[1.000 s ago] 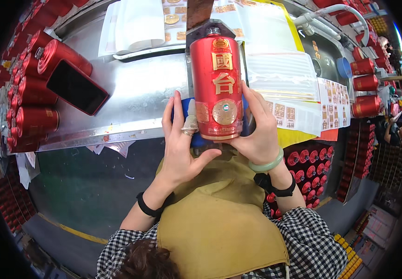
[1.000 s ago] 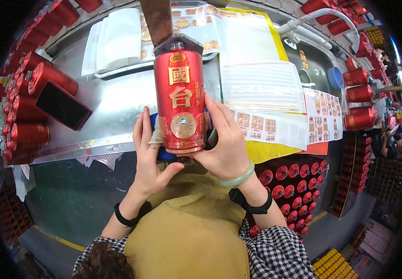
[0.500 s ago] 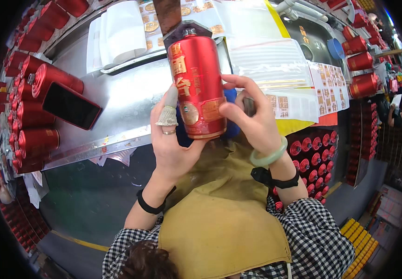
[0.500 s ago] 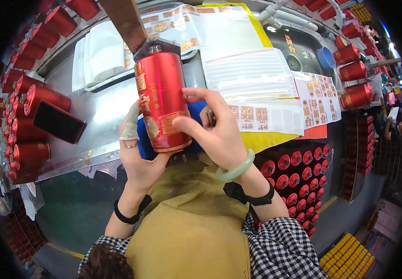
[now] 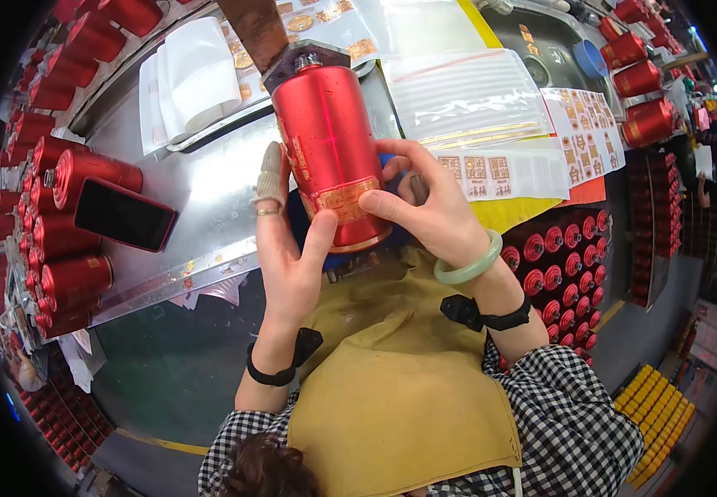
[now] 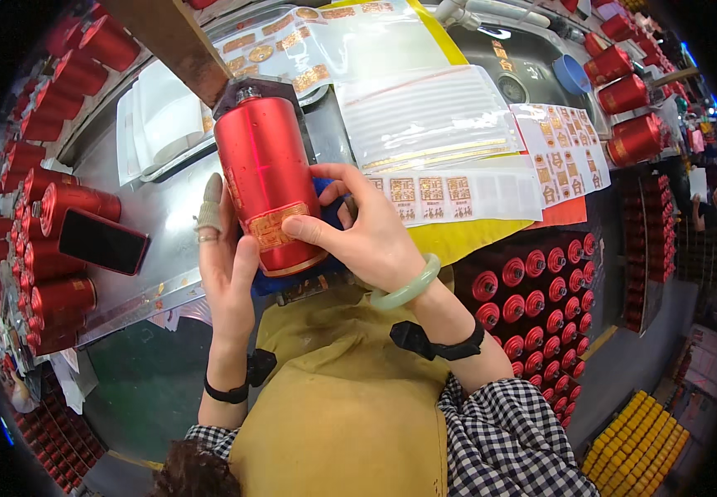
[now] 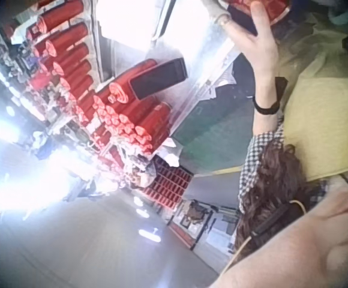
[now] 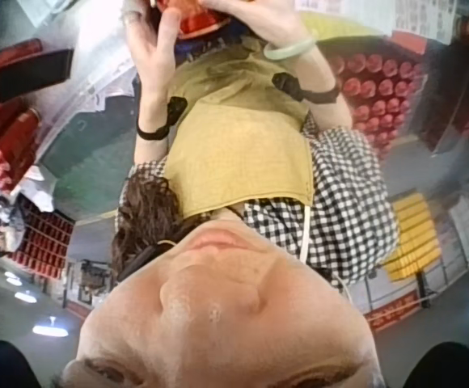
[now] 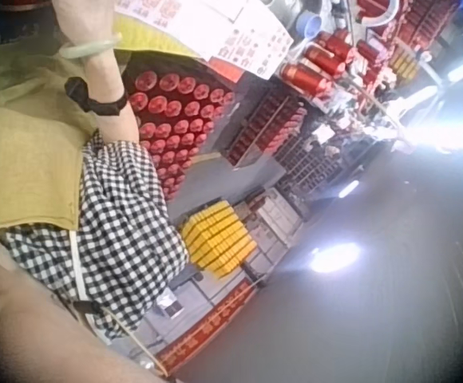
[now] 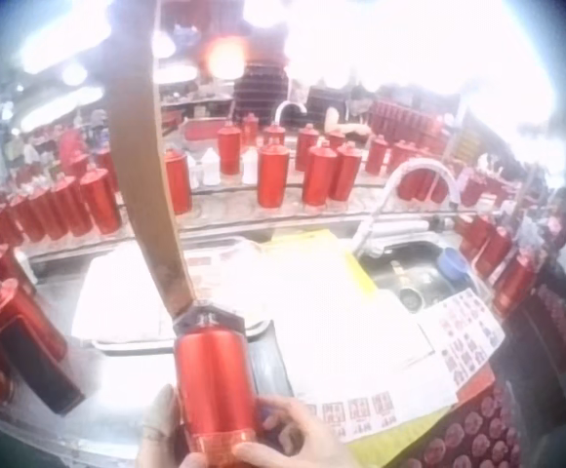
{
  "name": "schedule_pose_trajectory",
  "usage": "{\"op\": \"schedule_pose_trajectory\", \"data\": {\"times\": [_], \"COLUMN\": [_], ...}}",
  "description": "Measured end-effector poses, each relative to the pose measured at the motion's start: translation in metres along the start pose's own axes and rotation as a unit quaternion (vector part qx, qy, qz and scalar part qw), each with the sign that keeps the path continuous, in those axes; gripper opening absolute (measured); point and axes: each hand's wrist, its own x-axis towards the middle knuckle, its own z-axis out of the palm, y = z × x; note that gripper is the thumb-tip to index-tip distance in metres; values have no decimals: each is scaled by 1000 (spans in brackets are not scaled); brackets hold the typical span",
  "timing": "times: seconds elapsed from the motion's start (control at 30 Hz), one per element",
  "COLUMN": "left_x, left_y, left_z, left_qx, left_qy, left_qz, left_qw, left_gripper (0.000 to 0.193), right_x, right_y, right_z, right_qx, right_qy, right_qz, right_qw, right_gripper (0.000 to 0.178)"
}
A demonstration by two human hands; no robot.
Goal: Applying decorative and informational labels to a red cylindrical bottle on a production line.
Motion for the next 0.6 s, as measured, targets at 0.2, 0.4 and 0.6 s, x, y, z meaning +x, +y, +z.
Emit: {"op": "schedule_pose_trajectory", "data": {"times": [0.2, 0.4, 0.6], "left_x": [7, 8, 8], "left_y": [11, 10, 13], "left_z": [13, 12, 11], "left_qx": [-67, -69, -59], "left_qy": [5, 5, 4], "left_qz": [-79, -81, -84], "left_qw": [995, 994, 995], "left_gripper": [78, 78, 79], "right_x": [0, -1, -1], "right_y": [-1, 2, 0], "right_z": [3, 1, 1], "right_qx": [10, 11, 20], "right_qy": [14, 10, 2], "right_qz": [9, 4, 5], "right_qw": [1000, 1000, 1000], "right_gripper": [70, 71, 74]}}
